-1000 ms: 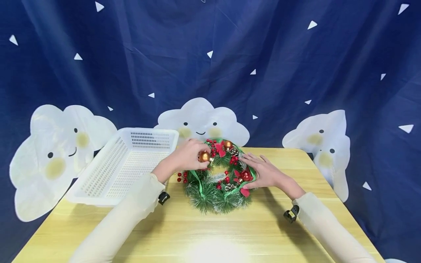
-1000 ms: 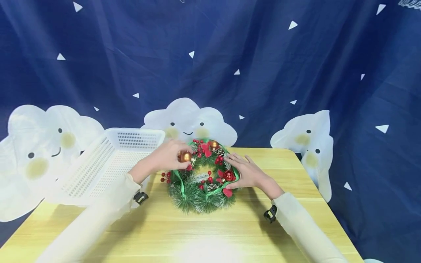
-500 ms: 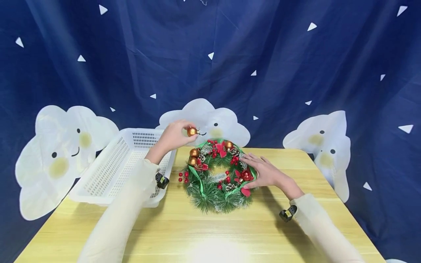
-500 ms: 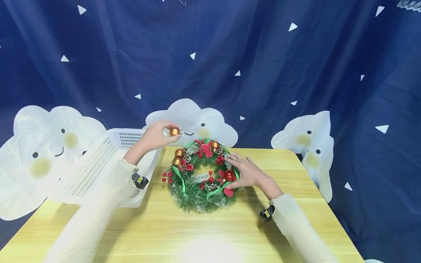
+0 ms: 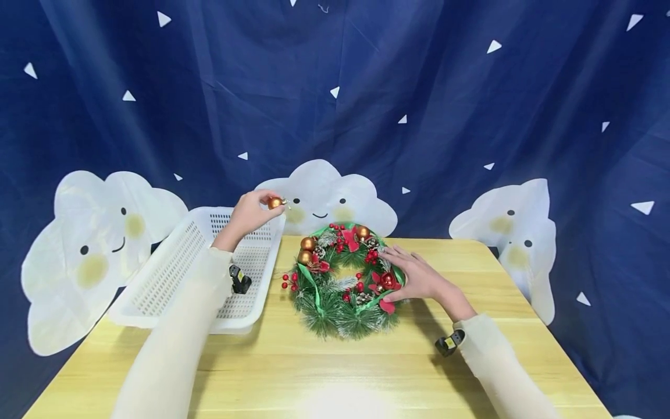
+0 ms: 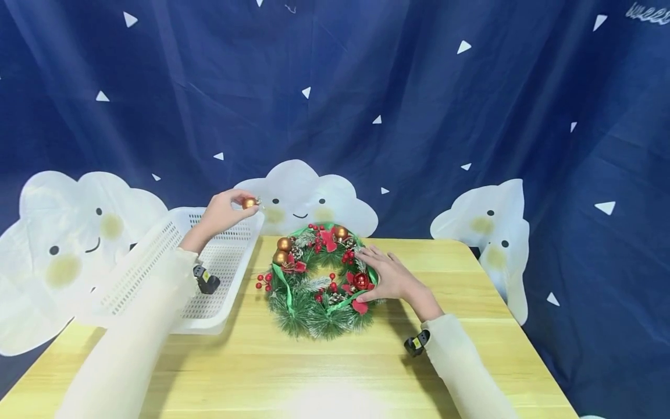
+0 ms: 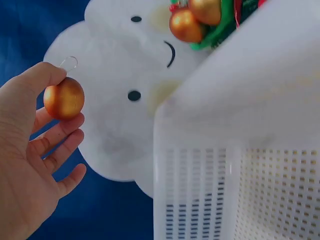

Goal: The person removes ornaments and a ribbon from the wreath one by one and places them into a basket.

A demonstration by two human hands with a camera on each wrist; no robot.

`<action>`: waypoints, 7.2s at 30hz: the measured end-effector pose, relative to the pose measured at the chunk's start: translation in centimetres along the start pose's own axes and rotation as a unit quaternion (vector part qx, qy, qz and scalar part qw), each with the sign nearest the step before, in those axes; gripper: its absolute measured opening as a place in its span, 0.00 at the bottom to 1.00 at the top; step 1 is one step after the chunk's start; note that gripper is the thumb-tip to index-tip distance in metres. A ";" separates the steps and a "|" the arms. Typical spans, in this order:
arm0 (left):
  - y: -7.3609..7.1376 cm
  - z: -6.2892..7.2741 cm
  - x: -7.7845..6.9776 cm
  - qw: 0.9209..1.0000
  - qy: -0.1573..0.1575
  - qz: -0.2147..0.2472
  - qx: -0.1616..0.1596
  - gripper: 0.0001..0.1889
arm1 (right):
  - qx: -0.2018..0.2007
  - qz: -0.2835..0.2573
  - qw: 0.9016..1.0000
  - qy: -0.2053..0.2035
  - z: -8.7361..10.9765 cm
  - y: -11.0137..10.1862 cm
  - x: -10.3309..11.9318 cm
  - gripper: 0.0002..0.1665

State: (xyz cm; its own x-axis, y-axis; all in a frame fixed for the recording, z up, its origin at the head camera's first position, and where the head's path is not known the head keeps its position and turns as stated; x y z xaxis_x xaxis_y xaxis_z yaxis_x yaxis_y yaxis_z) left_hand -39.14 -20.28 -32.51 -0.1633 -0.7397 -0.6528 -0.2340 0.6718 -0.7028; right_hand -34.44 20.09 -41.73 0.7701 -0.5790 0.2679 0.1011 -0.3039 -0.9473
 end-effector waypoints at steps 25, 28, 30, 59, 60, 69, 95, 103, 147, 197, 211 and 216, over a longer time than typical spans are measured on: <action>1.6 0.5 7.3 0.991 -0.078 -0.106 0.006 0.22 | -0.012 -0.018 1.000 -0.007 0.2 0.2 -0.1 0.67; 2.2 0.6 8.1 0.992 -0.073 -0.107 0.011 0.21 | -0.012 -0.017 1.000 -0.008 0.1 0.3 -0.1 0.67; 2.5 0.7 8.6 0.992 -0.071 -0.107 0.016 0.21 | -0.011 -0.018 1.000 -0.007 0.1 0.4 -0.1 0.68; 5.8 2.1 11.4 0.970 -0.118 -0.155 0.149 0.18 | -0.001 -0.010 1.000 -0.007 -0.2 0.5 0.0 0.67; 5.8 2.2 11.4 0.969 -0.117 -0.156 0.151 0.19 | 0.000 -0.009 1.000 -0.006 -0.2 0.5 0.0 0.67; 6.0 2.3 11.0 0.966 -0.118 -0.158 0.166 0.19 | -0.004 -0.006 1.000 -0.005 -0.3 0.4 0.0 0.67; 6.1 2.6 11.0 0.967 -0.119 -0.142 0.177 0.25 | -0.001 -0.004 1.000 0.000 -0.2 0.4 0.1 0.67; 5.9 2.3 10.9 0.970 -0.125 -0.131 0.163 0.28 | -0.006 -0.007 1.000 -0.003 -0.2 0.4 0.2 0.67; 7.4 0.3 -3.2 0.995 0.001 0.017 0.094 0.29 | 0.001 -0.009 1.000 -0.005 -0.3 0.2 0.3 0.67; 11.5 3.0 -1.9 0.980 0.021 -0.161 0.112 0.14 | 0.004 -0.002 1.000 -0.008 -0.2 0.4 0.3 0.66; 11.0 2.7 -2.7 0.987 0.044 -0.137 0.072 0.13 | -0.001 -0.004 1.000 -0.009 -0.2 0.4 0.2 0.66; 11.0 2.6 -2.7 0.989 0.036 -0.121 0.071 0.14 | 0.000 -0.004 1.000 -0.009 -0.1 0.4 0.2 0.66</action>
State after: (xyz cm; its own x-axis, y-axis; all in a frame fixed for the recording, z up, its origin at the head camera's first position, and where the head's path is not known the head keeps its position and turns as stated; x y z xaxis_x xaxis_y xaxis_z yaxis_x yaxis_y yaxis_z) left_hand -38.77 -10.79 -39.23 -0.1886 -0.8773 -0.4413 -0.1387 0.4686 -0.8724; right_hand -34.32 19.72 -42.03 0.7805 -0.5628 0.2720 0.1069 -0.3086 -0.9452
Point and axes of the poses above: each hand's wrist, its own z-axis away from the middle knuckle, its own y-axis out of the palm, x = y × z, the point moved 4 cm from there along -z, towards the middle knuckle, and after that the axes turned 11 degrees about -y, right-handed, at the moved point
